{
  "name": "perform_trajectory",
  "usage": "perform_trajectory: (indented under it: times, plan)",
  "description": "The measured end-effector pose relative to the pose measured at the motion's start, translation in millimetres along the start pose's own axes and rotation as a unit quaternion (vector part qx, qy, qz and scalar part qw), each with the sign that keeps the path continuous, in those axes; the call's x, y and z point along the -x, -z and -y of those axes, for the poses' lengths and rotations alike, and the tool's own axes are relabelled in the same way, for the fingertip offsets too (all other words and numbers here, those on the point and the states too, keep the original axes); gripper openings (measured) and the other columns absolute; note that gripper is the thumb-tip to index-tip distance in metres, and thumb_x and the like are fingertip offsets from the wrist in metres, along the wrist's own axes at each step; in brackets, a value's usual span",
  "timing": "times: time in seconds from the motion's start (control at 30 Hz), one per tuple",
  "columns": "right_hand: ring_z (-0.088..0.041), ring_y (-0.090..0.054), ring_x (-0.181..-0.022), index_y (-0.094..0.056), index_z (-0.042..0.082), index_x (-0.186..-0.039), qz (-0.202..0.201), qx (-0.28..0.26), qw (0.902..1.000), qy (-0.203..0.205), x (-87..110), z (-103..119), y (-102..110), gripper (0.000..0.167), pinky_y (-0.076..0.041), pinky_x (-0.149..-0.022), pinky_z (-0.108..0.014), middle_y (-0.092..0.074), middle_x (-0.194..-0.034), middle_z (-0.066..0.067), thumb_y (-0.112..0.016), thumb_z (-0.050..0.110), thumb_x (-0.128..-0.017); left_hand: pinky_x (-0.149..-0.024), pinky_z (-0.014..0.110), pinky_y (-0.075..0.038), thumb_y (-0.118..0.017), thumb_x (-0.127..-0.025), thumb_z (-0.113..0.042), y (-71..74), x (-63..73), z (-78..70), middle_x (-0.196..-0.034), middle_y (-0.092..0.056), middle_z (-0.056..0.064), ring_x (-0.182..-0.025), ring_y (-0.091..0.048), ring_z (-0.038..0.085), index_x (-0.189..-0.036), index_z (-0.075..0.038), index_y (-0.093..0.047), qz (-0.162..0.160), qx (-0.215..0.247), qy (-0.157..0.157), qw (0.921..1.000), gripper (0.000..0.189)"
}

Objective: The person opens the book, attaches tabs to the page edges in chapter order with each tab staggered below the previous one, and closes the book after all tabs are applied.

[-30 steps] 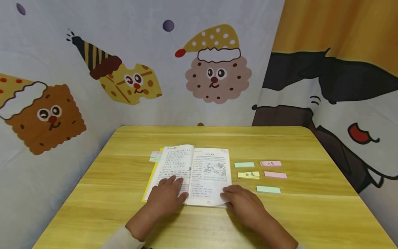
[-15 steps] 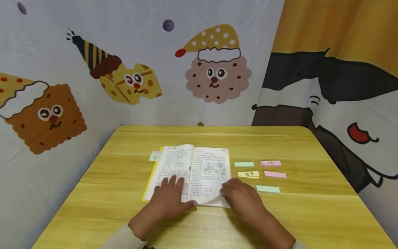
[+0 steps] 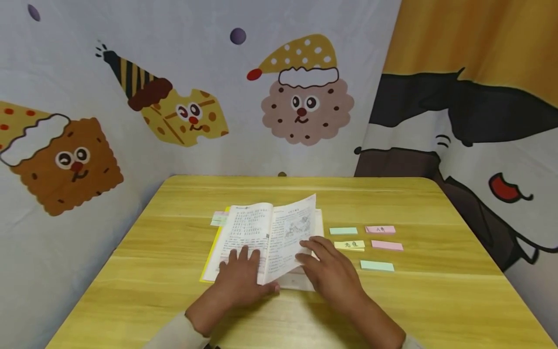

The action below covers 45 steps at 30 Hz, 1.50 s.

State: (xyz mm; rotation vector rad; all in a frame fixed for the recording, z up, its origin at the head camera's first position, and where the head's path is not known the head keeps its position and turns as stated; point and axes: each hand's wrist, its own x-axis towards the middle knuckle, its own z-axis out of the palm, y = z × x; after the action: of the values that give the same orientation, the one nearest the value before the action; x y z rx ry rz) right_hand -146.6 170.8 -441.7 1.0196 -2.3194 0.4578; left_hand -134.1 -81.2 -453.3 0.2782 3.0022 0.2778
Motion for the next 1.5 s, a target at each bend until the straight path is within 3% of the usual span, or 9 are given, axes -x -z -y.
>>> perform_trajectory:
  times: [0.1,0.27,0.5,0.67,0.77,0.97,1.27,1.4,1.5]
  plan:
    - [-0.032,-0.055,-0.126,-0.077,0.015,-0.111,-0.011,-0.004,0.9999,0.000,-2.3,1.7,-1.3,0.019,-0.058,-0.079,-0.042,-0.062,-0.136,-0.007,-0.072,0.021,-0.094,-0.087,0.072,-0.043,-0.063,-0.082,-0.076,-1.3,0.2,-0.8,-0.138,-0.051,0.029,-0.121,-0.046,0.053,-0.138,-0.004,-0.056,-0.002,0.006,0.005,1.0000,0.092]
    - [-0.035,-0.054,-0.126,-0.066,0.013,-0.135,-0.023,-0.004,0.9994,-0.026,-2.4,4.1,-3.6,0.049,-0.059,-0.073,-0.043,-0.055,-0.144,-0.012,-0.036,0.043,-0.111,-0.094,0.075,-0.038,-0.053,-0.095,-0.065,-4.3,-1.0,-0.7,-0.146,-0.049,0.031,-0.131,-0.042,0.056,-0.141,-0.004,-0.056,-0.005,0.028,0.025,0.9993,0.077]
    - [-0.028,-0.064,-0.113,-0.066,0.008,-0.131,0.074,0.000,0.9946,-0.073,8.7,3.1,-4.4,0.053,-0.054,-0.093,-0.047,-0.066,-0.123,-0.007,-0.086,0.022,-0.083,-0.083,0.065,-0.050,-0.048,-0.101,-0.061,-2.6,-4.3,4.6,-0.128,-0.064,0.023,-0.113,-0.058,0.045,-0.123,0.007,-0.068,-0.068,0.086,0.061,0.9921,0.074]
    - [-0.025,-0.064,-0.115,-0.070,0.009,-0.123,0.193,-0.016,0.9760,-0.100,18.7,2.1,-5.5,0.044,-0.053,-0.095,-0.044,-0.067,-0.124,-0.007,-0.083,0.032,-0.087,-0.072,0.053,-0.055,-0.060,-0.099,-0.050,0.9,-4.7,10.0,-0.113,-0.068,0.018,-0.100,-0.065,0.036,-0.130,0.006,-0.062,-0.104,0.140,0.081,0.9814,0.063]
    - [-0.025,-0.063,-0.117,-0.071,0.009,-0.122,0.228,-0.031,0.9671,-0.108,21.8,1.0,-6.3,0.042,-0.052,-0.097,-0.045,-0.066,-0.125,-0.007,-0.081,0.033,-0.088,-0.074,0.054,-0.056,-0.068,-0.097,-0.038,1.1,-4.4,12.4,-0.124,-0.064,0.023,-0.106,-0.065,0.039,-0.146,0.007,-0.046,-0.118,0.136,0.080,0.9805,0.069]
    - [-0.024,-0.063,-0.115,-0.073,0.007,-0.117,0.242,-0.030,0.9643,-0.104,23.1,-1.9,-5.8,0.041,-0.052,-0.097,-0.044,-0.067,-0.122,-0.006,-0.082,0.033,-0.087,-0.067,0.050,-0.056,-0.079,-0.089,-0.022,-0.7,-3.1,13.9,-0.147,-0.042,0.031,-0.105,-0.063,0.043,-0.159,0.000,-0.026,-0.138,0.102,0.077,0.9823,0.090]
    - [-0.025,-0.063,-0.116,-0.076,0.007,-0.114,0.251,-0.027,0.9623,-0.101,23.6,-4.0,-5.3,0.038,-0.052,-0.096,-0.044,-0.067,-0.123,-0.006,-0.083,0.031,-0.086,-0.057,0.044,-0.053,-0.086,-0.083,-0.020,-3.3,-4.0,15.6,-0.154,-0.028,0.034,-0.104,-0.061,0.044,-0.162,-0.010,-0.025,-0.157,0.078,0.063,0.9824,0.101]
    - [-0.025,-0.063,-0.116,-0.076,0.007,-0.113,0.247,-0.030,0.9635,-0.100,24.0,-4.6,-5.8,0.035,-0.053,-0.095,-0.044,-0.068,-0.123,-0.006,-0.083,0.030,-0.086,-0.083,0.055,-0.054,-0.090,-0.078,-0.021,-2.5,-5.3,17.0,-0.159,-0.018,0.034,-0.130,-0.044,0.053,-0.162,-0.012,-0.025,-0.175,0.054,0.057,0.9814,0.106]
    - [-0.025,-0.063,-0.116,-0.077,0.008,-0.112,0.245,-0.033,0.9641,-0.097,24.5,-5.5,-6.6,0.034,-0.053,-0.095,-0.044,-0.068,-0.122,-0.006,-0.083,0.029,-0.086,-0.109,0.066,-0.033,-0.092,-0.076,-0.024,-1.5,-6.1,18.1,-0.162,-0.014,0.033,-0.147,-0.020,0.054,-0.162,-0.015,-0.028,-0.179,0.016,0.049,0.9826,0.108]
